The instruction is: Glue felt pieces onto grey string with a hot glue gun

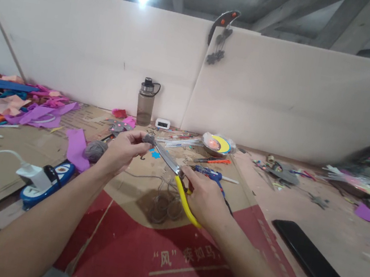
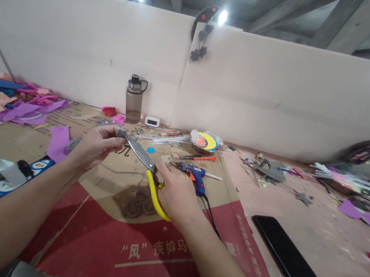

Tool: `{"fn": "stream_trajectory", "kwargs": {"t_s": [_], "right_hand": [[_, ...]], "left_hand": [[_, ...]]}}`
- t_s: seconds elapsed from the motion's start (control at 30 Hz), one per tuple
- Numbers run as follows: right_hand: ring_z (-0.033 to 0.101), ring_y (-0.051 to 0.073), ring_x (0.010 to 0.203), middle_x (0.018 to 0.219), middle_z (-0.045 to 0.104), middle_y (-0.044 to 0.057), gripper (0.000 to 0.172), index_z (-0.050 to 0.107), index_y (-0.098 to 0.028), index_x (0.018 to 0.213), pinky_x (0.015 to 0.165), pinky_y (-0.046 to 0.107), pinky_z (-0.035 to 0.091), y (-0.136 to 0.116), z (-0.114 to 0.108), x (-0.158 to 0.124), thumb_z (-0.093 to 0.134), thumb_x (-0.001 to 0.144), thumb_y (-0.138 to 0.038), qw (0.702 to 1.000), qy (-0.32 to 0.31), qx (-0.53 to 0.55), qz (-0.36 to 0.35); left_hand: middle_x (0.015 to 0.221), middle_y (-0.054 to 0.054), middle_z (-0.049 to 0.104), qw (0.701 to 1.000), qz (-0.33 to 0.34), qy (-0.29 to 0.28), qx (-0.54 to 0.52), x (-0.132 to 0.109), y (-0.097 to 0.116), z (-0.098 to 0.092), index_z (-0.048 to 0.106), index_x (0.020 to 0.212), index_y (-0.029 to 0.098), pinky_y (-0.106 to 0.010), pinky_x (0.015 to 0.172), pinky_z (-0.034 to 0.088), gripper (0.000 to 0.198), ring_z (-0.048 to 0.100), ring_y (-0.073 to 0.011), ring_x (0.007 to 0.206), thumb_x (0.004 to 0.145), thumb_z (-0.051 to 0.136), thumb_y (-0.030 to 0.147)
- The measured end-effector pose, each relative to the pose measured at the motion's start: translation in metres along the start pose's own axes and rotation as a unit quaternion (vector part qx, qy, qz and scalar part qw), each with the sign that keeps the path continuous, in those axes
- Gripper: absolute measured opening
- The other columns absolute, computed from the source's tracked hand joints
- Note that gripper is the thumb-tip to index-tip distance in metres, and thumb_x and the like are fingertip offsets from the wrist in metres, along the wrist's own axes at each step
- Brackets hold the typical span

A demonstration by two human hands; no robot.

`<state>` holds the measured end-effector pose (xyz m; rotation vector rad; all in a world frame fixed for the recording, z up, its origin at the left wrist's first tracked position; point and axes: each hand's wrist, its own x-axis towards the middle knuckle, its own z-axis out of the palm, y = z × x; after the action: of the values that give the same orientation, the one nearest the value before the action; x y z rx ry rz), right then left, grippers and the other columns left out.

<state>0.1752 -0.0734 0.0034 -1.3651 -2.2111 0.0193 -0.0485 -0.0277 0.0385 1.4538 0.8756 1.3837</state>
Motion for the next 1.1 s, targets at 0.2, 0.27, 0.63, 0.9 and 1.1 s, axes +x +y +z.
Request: {"fn": "stream_trajectory", "kwargs": {"t_s": [0.2,0.27,0.63,0.9,1.1], "right_hand": [[0.049,0.012,0.060,0.078,0.063,0.003,0.036,0.057,-0.021,0.108,0.055,0.022,0.031,0.0030,0.0031,-0.0011,0.046,0.076,-0.011,1.000,0.002,0.020,-0.013],[0.050,0.013,0.060,0.078,0.063,0.003,0.036,0.057,-0.021,0.109,0.056,0.022,0.032,0.0037,0.0040,-0.0016,0.046,0.076,-0.011,1.000,0.004,0.021,-0.016],[0.054,0.014,0.064,0.079,0.064,0.003,0.031,0.057,-0.022,0.108,0.058,0.023,0.032,0.0045,0.0034,-0.0019,0.046,0.080,-0.016,0.999,0.005,-0.022,-0.025],[0.058,0.016,0.069,0.082,0.065,0.004,0.033,0.054,-0.021,0.111,0.060,0.025,0.033,0.0052,0.0036,-0.0030,0.047,0.079,-0.016,0.996,0.015,-0.084,-0.037],[0.056,0.016,0.065,0.075,0.063,0.003,0.026,0.056,-0.020,0.103,0.059,0.024,0.032,0.0038,0.0043,-0.0027,0.048,0.079,-0.017,0.997,0.011,-0.065,-0.033]], "left_hand": [[0.063,0.001,0.053,1.000,0.007,-0.015,0.023,0.0020,-0.0010,-0.0046,0.063,0.067,0.016,-0.022,0.053,0.033,0.004,0.043,-0.0079,0.055,0.064,0.066,0.015],[0.063,0.000,0.053,0.999,0.010,-0.016,0.027,0.0026,-0.0016,-0.0051,0.064,0.067,0.016,-0.022,0.053,0.033,0.004,0.044,-0.0080,0.056,0.064,0.066,0.015],[0.062,0.001,0.053,0.999,0.018,-0.012,0.041,0.0037,-0.0031,-0.0066,0.064,0.067,0.016,-0.022,0.053,0.034,0.005,0.043,-0.0081,0.056,0.063,0.067,0.018],[0.061,0.000,0.053,0.999,0.006,-0.007,0.042,0.0028,-0.0015,-0.0056,0.065,0.065,0.016,-0.022,0.052,0.034,0.003,0.042,-0.0077,0.055,0.063,0.066,0.017],[0.058,0.001,0.053,1.000,-0.013,-0.021,0.009,0.0034,-0.0013,-0.0048,0.064,0.063,0.015,-0.021,0.050,0.033,0.004,0.042,-0.0069,0.052,0.062,0.067,0.017]]}}
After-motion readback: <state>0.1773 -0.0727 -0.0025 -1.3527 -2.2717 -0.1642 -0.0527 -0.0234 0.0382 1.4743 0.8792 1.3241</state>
